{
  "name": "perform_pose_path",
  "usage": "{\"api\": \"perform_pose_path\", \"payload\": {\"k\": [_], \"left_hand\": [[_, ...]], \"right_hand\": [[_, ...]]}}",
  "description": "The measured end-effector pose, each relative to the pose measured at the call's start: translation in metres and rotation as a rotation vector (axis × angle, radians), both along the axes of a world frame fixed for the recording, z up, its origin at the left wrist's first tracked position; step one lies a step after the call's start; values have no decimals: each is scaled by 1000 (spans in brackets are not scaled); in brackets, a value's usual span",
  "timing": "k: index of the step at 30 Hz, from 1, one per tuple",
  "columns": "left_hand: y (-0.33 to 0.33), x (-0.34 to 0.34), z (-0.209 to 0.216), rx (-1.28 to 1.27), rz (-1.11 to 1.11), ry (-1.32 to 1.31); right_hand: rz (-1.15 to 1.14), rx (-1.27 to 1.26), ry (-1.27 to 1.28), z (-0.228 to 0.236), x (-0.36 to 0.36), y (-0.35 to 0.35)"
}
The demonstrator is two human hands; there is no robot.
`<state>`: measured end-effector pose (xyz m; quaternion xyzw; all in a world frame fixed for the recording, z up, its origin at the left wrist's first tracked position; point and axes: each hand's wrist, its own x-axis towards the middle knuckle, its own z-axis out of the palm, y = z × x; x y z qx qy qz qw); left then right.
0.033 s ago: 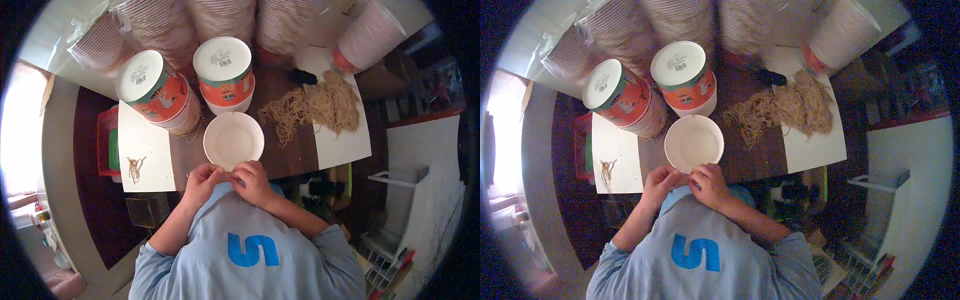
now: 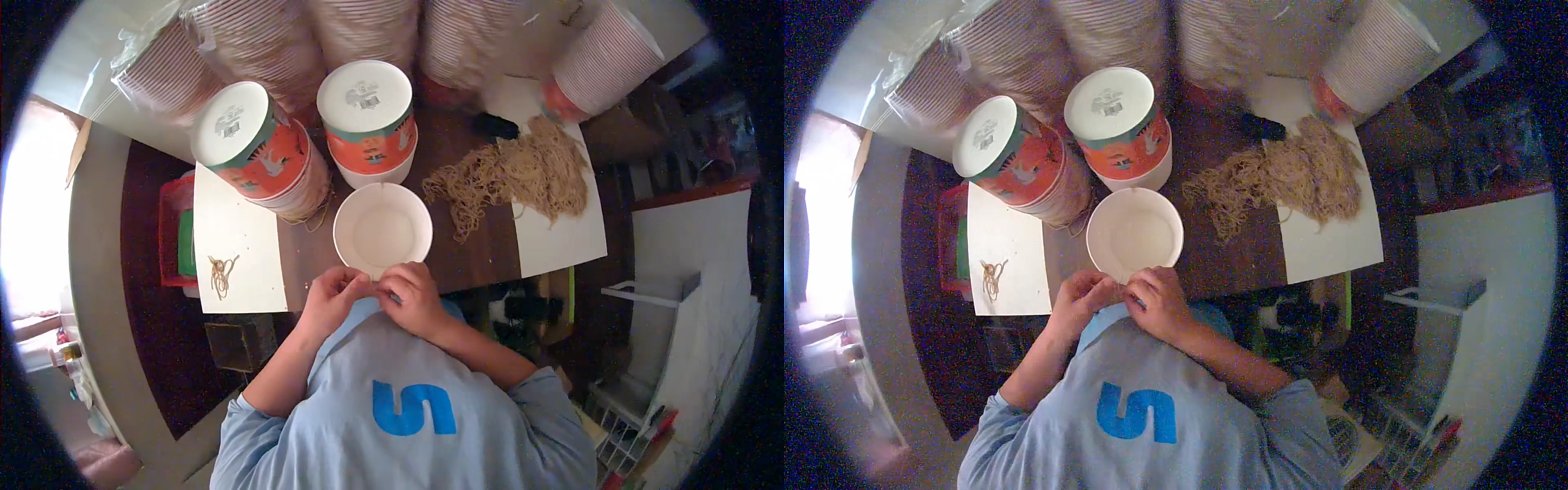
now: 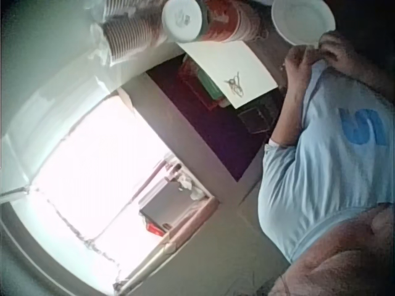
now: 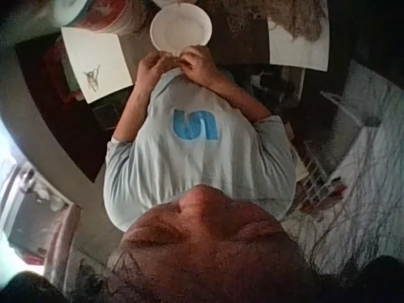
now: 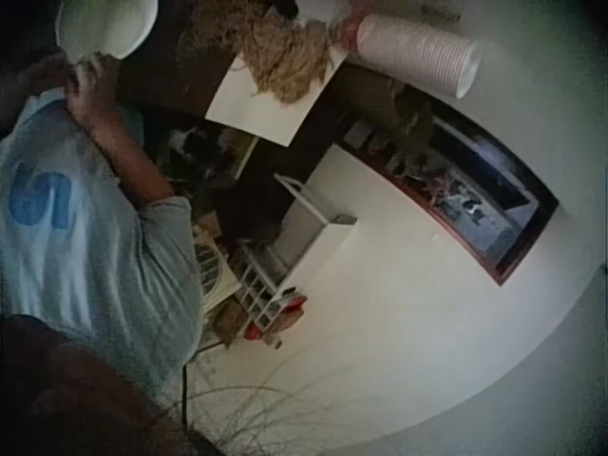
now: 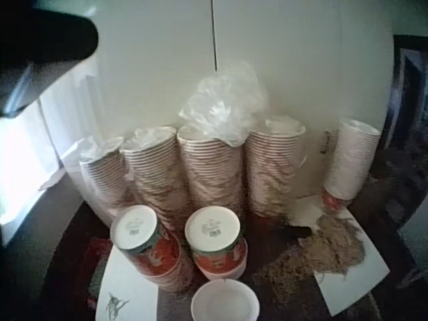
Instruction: Applying rubber bands to stacks of plastic food containers at a packaging station.
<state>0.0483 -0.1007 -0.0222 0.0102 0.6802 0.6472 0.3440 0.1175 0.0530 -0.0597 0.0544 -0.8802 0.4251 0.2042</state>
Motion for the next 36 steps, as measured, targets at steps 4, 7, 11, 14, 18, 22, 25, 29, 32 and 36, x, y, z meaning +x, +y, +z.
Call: {"api": "perform_pose_path", "payload": {"k": [4,7,11,14,18,22,25,29,32,36], "left_hand": [[-1,-2,-1,-229,-294,115],[-3,4,-17,-20,-51,-20],[-3,7,-14,-6,-70,41],[-2,6,-2,83,-52,130],[2,-2,22,126,-33,128],[3,-4,14,193,137,-33],[5,-8,1,235,277,-22],[3,-13,-6,209,198,95],[-7,-14,-15,127,93,141],[-24,-3,-31,66,183,312]], "right_hand": [[19,19,1,2,1,-1],[25,46,12,2,2,-1],[16,69,-10,2,2,0],[27,92,-43,-7,2,1],[4,177,-27,-10,-1,3],[42,201,-45,-19,-3,1],[61,234,-69,-29,-2,-2],[46,210,-45,-18,-7,0],[-111,187,29,1,-19,17],[-346,311,-145,4,-54,56]]}}
